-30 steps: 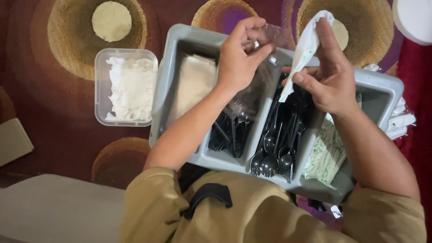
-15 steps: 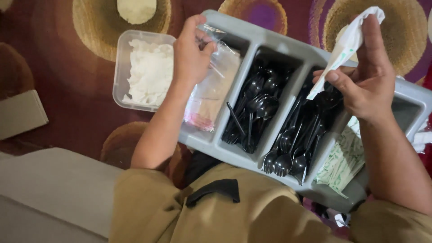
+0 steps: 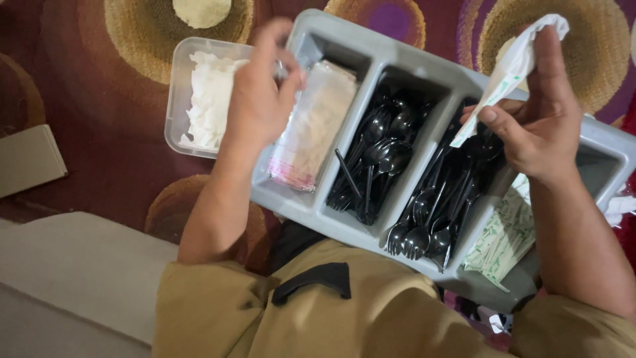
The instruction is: Wrapping plastic cutlery in napkins and placing them in a partitioned tray.
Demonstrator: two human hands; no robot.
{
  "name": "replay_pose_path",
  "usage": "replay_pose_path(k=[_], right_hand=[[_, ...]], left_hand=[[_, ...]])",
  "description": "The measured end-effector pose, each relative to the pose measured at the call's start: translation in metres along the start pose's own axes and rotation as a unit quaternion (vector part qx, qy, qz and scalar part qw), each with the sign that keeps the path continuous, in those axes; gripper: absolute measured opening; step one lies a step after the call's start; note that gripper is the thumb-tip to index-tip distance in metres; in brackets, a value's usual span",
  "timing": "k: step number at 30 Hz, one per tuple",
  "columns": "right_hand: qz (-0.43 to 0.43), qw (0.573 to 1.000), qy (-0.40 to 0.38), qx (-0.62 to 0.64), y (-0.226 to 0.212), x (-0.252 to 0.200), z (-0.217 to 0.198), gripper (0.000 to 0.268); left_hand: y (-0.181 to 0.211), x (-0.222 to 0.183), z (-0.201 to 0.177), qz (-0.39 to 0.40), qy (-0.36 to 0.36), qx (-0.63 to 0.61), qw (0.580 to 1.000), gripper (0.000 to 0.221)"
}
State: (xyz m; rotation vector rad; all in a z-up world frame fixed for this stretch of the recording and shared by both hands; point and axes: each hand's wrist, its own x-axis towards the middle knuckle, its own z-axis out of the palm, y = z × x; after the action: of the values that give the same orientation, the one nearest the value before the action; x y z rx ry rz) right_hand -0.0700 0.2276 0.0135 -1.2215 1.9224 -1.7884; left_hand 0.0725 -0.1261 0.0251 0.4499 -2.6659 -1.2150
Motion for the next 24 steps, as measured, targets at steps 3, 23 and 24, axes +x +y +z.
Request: replay_pose_path(k=[3, 23, 24], right_hand=[[-0.004, 1.000, 0.002, 0.002, -0.002, 0.001, 0.002, 0.094], [0.016, 0.998, 0.042, 0.049, 0.002, -0.006, -0.008, 0.091], [0.018, 0.998, 0.044, 0.049, 0.003, -0.007, -0.009, 0.091]], left_hand=[[0.012, 0.025, 0.016, 0.077, 0.070, -0.207, 0.973, 0.048], [0.126, 0.065, 0.179, 0.085, -0.002, -0.496, 0.864, 0.050], [0.124, 0.063, 0.179, 0.084, -0.004, -0.497, 0.864, 0.050]])
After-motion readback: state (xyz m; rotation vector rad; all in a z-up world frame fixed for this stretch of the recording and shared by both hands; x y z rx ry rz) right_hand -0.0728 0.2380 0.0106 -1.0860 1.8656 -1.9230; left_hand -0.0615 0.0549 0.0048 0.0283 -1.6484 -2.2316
